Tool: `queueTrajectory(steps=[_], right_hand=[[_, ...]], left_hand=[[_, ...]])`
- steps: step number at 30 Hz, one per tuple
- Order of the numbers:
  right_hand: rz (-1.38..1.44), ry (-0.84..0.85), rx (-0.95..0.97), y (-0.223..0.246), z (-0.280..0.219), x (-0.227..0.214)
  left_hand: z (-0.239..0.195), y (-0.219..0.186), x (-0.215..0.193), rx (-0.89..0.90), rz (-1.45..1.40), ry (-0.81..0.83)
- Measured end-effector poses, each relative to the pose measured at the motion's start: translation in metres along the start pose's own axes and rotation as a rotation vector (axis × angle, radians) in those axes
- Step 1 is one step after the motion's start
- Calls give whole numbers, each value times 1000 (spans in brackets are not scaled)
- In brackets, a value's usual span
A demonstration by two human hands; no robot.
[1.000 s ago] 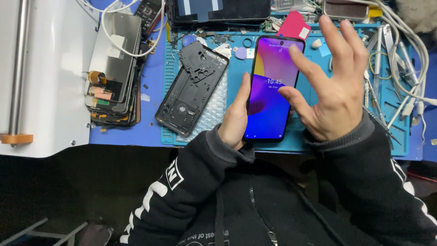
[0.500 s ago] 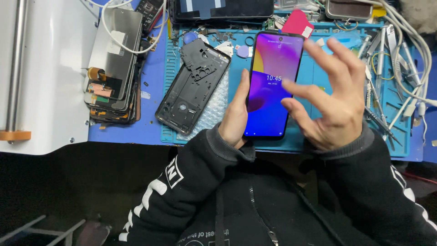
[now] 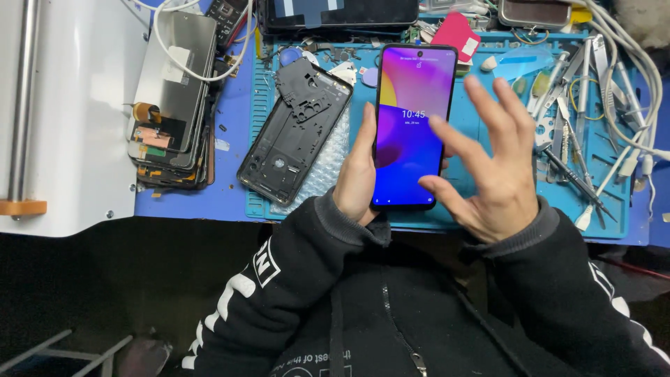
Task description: Replacing the battery and reassembling a Motorola smartphone at a repair workbench.
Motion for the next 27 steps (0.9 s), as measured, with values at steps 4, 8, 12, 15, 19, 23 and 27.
queueTrajectory(steps=[4,8,12,15,19,23,27], right_hand=[[59,37,-140,13,-13,0],[54,9,-102,14,-2,-4],[-15,-77,46,9,15,-18],[31,-103,159,0,5,-21],[149,-113,331,-26,-15,-17],[49,-106,-17,10,-3,-20],[-100,-29,-341,32,-18,1]], left_hand=[[2,2,-6,15,22,-16],[3,3,-5,3,-16,-19],[0,-3,2,42,21,33],[-1,-6,1,45,12,18],[-3,-16,5,94,15,17],[1,-10,0,80,-34,23],[5,-2,-13,42,-133,-53]])
Point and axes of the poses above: each hand's wrist, its own z-axis towards the middle knuckle, its own x-axis out of the palm, y = z × x, the point moved 10 cm from there along z, towards the middle knuckle, and after that the axes turned 11 degrees about -y, right-handed, at the moved point
